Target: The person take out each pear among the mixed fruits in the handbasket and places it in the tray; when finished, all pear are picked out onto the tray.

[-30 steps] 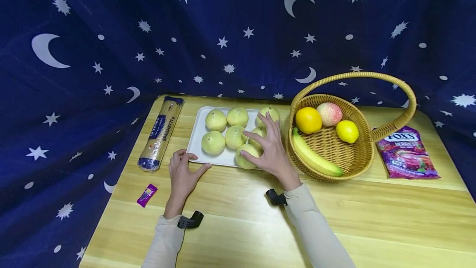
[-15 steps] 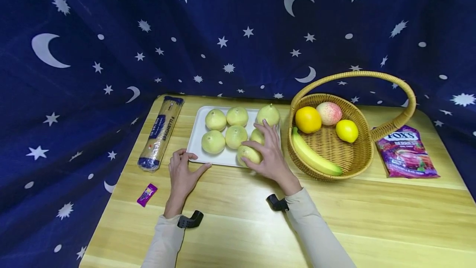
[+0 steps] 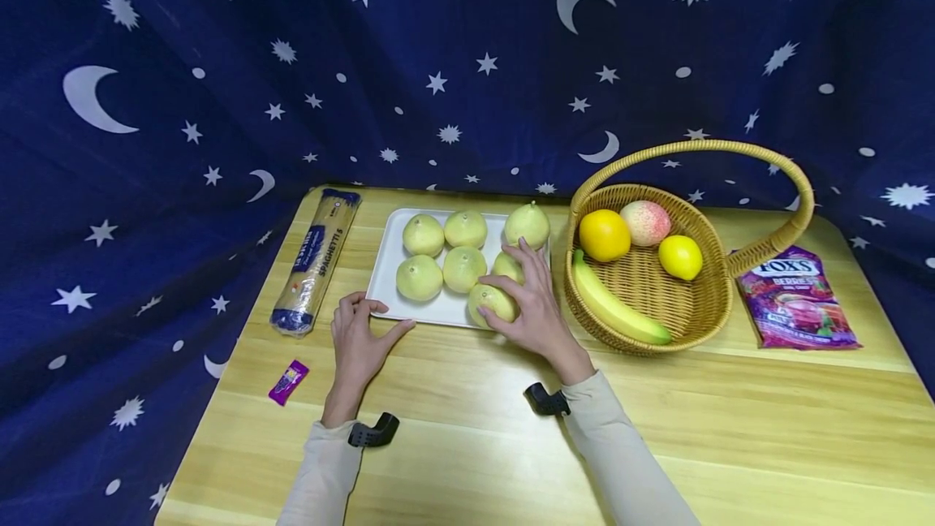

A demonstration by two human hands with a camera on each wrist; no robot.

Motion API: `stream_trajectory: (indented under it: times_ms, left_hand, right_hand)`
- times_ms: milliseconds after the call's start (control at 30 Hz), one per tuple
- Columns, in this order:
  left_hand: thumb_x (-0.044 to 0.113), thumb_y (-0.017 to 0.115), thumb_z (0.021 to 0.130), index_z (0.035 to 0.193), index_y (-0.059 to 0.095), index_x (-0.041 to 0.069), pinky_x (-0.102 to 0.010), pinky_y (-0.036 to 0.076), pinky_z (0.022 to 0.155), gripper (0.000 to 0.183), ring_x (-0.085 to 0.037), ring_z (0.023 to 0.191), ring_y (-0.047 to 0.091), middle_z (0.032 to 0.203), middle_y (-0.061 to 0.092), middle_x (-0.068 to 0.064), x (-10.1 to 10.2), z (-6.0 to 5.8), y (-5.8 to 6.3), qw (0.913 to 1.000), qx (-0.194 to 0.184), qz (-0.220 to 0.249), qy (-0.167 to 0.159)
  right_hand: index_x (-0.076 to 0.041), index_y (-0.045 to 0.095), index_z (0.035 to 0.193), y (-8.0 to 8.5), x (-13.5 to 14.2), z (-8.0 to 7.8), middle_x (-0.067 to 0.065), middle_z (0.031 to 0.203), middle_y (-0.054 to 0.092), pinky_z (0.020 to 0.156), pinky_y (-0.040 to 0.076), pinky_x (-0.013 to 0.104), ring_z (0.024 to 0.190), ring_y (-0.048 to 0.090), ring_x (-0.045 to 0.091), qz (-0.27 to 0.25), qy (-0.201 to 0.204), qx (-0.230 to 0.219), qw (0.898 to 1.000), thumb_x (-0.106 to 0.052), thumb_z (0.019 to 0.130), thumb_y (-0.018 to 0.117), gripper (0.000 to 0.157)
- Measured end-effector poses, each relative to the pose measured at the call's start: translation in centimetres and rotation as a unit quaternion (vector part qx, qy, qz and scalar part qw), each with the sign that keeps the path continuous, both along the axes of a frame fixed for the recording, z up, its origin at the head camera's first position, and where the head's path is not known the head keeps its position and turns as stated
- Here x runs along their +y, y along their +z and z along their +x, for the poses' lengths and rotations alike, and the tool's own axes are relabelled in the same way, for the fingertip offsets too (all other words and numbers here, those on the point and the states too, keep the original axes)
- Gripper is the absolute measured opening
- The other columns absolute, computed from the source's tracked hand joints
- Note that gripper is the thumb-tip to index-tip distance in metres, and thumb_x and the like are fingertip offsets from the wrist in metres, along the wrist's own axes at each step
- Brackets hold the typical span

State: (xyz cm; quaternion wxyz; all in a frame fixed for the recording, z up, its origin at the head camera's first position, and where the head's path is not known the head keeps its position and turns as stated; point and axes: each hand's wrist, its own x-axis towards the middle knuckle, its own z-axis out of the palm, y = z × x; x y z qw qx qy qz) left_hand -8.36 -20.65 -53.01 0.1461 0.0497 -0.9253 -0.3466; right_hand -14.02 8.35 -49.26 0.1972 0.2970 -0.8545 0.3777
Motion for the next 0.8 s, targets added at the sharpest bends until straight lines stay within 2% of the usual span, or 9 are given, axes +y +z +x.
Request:
stream_trajectory:
  times_ms: [267,633,800]
  left_hand:
    - [0.046,0.086,0.07,0.095,0.061,0.009,-0.049,0.028,0.097,0.051,-0.035,0.111,0.04,0.126,0.047,-0.02,0.0,-0.01,-0.14,1.0,0.0,-0.004,0.0]
    - [0.046,0.086,0.07,0.095,0.061,0.009,-0.049,0.028,0.096,0.051,-0.035,0.111,0.04,0.126,0.046,-0.02,-0.01,-0.02,-0.12,1.0,0.001,-0.002,0.001]
    - [0.046,0.086,0.07,0.095,0.061,0.009,-0.049,0.028,0.096,0.051,-0.035,0.111,0.04,0.126,0.047,-0.02,-0.01,0.01,-0.05,1.0,0.001,-0.003,0.001]
  right_hand:
    - [-0.018,0.073,0.107,-0.28,0.24,-0.03,0.022,0.144,0.044,0.112,0.01,0.07,0.146,0.021,0.041,-0.005,-0.003,0.001,1.0,-0.04,0.075,0.073,0.039]
    - [-0.014,0.07,0.106,0.09,0.41,0.19,0.021,0.146,0.041,0.113,0.011,0.068,0.147,0.02,0.041,-0.006,0.005,-0.009,1.0,-0.039,0.076,0.07,0.039]
    - [-0.013,0.07,0.11,0.05,0.46,0.1,0.023,0.15,0.038,0.114,0.01,0.067,0.147,0.019,0.042,0.004,0.005,-0.009,1.0,-0.039,0.077,0.068,0.042]
